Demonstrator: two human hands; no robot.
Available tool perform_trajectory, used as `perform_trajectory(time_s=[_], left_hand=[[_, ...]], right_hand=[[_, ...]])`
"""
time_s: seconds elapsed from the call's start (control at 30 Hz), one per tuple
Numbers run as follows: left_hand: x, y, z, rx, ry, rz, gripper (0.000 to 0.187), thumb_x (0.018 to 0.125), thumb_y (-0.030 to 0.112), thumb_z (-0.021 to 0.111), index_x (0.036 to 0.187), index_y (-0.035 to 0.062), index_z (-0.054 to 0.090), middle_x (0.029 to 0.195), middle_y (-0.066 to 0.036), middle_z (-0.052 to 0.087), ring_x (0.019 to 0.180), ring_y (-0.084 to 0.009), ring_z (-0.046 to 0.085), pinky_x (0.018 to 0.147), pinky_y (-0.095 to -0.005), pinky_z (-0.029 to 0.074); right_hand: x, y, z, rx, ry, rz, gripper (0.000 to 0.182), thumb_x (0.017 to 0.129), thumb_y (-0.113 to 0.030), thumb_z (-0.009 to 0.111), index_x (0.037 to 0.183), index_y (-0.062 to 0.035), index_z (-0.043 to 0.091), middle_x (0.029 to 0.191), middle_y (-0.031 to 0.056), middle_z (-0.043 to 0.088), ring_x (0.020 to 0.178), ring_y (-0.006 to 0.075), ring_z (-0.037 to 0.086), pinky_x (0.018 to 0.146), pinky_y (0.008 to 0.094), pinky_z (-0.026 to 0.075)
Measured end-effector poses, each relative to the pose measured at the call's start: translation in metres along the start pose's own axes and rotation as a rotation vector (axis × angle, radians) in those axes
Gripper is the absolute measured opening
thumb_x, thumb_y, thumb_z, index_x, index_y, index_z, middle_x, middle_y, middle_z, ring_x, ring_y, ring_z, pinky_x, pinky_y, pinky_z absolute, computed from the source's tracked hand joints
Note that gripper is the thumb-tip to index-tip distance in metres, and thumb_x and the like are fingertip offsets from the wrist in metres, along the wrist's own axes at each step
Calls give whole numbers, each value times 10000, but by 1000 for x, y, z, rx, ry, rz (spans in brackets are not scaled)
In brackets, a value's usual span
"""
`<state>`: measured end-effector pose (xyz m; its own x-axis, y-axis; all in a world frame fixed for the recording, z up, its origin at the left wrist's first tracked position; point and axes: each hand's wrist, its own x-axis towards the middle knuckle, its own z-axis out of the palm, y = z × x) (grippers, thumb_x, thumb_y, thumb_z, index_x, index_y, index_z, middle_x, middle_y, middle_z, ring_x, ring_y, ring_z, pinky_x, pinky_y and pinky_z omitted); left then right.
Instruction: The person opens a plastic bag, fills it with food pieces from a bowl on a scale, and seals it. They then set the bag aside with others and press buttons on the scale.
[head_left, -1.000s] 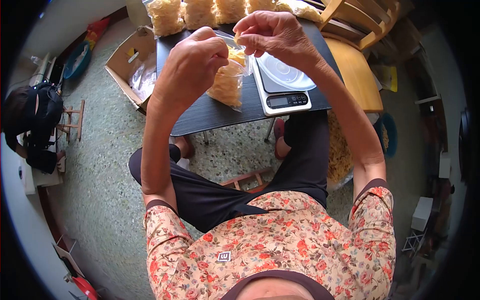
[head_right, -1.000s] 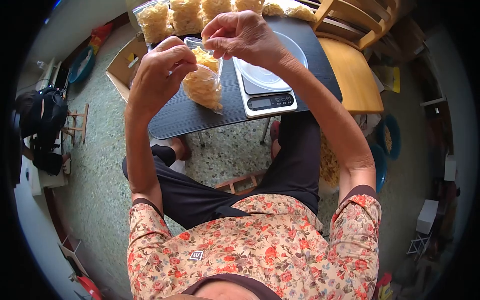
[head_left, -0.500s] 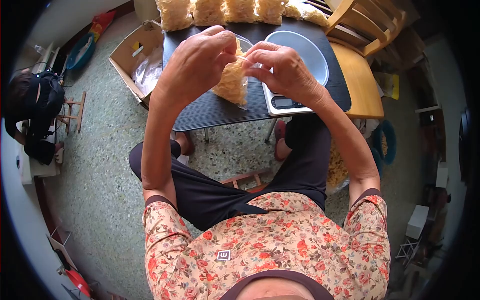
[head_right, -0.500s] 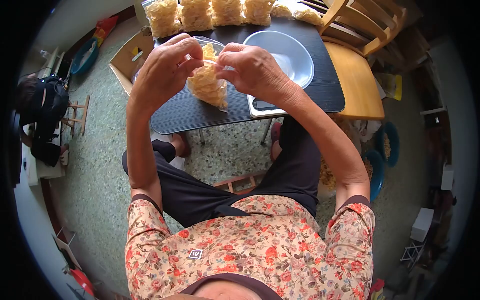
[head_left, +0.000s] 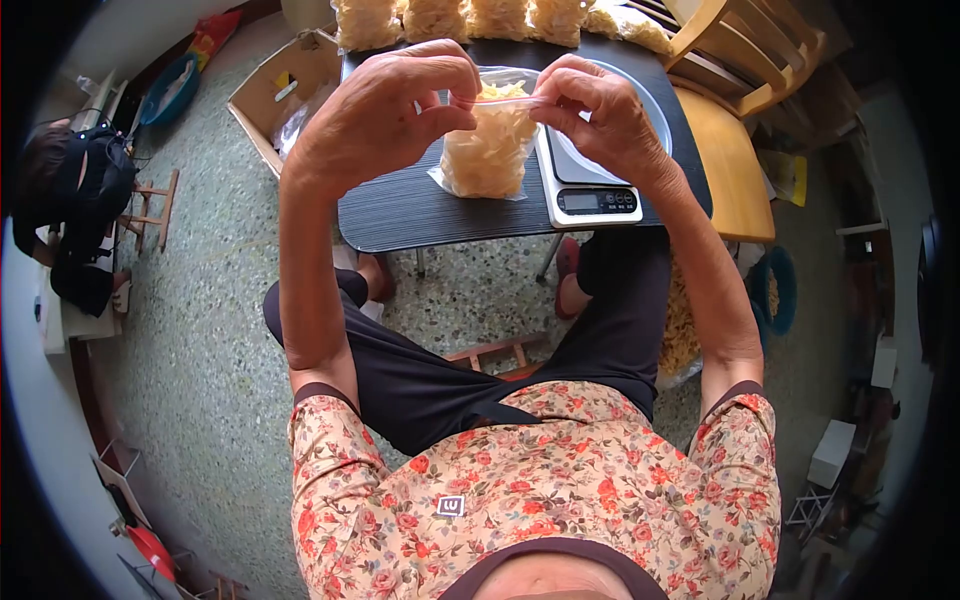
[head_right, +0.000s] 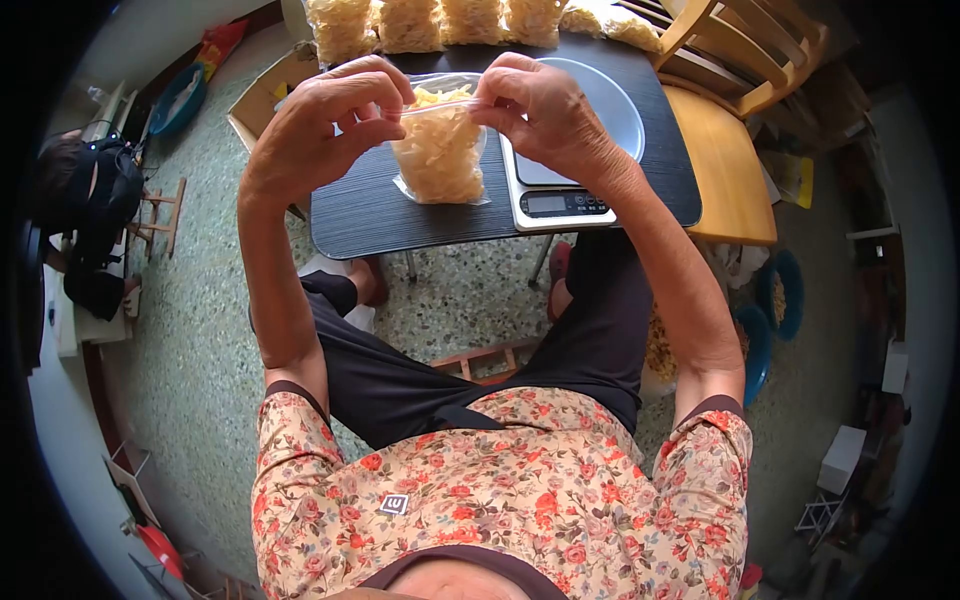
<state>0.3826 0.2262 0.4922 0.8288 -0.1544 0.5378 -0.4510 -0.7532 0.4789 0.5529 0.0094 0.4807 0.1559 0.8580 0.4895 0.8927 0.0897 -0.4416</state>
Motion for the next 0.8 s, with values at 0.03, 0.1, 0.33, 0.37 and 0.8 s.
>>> perform_trajectory(time_s=[0.03, 0.1, 0.33, 0.37, 0.8], left_hand=[[0, 0, 0, -45, 4, 27, 157, 877, 67, 769, 941, 14, 636, 907, -65, 617, 686, -147, 630, 596, -296, 517], [-2, -9, 4, -3, 30, 36, 185, 864, 88, 786, 950, 16, 640, 892, -59, 608, 675, -143, 609, 595, -295, 505], [-1, -1, 10, 155, 35, -57, 398, 752, 183, 884, 1079, 52, 699, 835, -37, 558, 639, -152, 486, 596, -342, 437], [-1, -4, 13, 153, 32, -59, 398, 752, 183, 884, 1079, 52, 699, 835, -37, 558, 639, -152, 486, 596, -342, 437], [-1, -9, 29, 353, 11, -92, 318, 797, 300, 853, 884, 16, 737, 864, -99, 568, 783, -314, 617, 715, -416, 478]], right_hand=[[2, 0, 0, 3, 12, -8, 117, 895, -33, 779, 912, -3, 667, 942, 36, 652, 774, 95, 656, 698, 245, 573], [3, 2, -2, -4, 13, 4, 149, 894, -74, 792, 989, -38, 683, 935, 37, 647, 807, 106, 677, 757, 262, 594], [9, 2, 4, -37, -51, -76, 504, 791, -248, 888, 1230, -96, 695, 934, 52, 626, 763, 169, 638, 699, 301, 575], [10, 2, 7, -44, -58, -81, 511, 779, -274, 893, 1228, -113, 708, 936, 51, 612, 765, 185, 629, 695, 319, 569], [11, 8, 4, -293, -206, -127, 331, 850, -405, 813, 851, -86, 725, 857, 67, 547, 829, 268, 638, 744, 395, 527]])
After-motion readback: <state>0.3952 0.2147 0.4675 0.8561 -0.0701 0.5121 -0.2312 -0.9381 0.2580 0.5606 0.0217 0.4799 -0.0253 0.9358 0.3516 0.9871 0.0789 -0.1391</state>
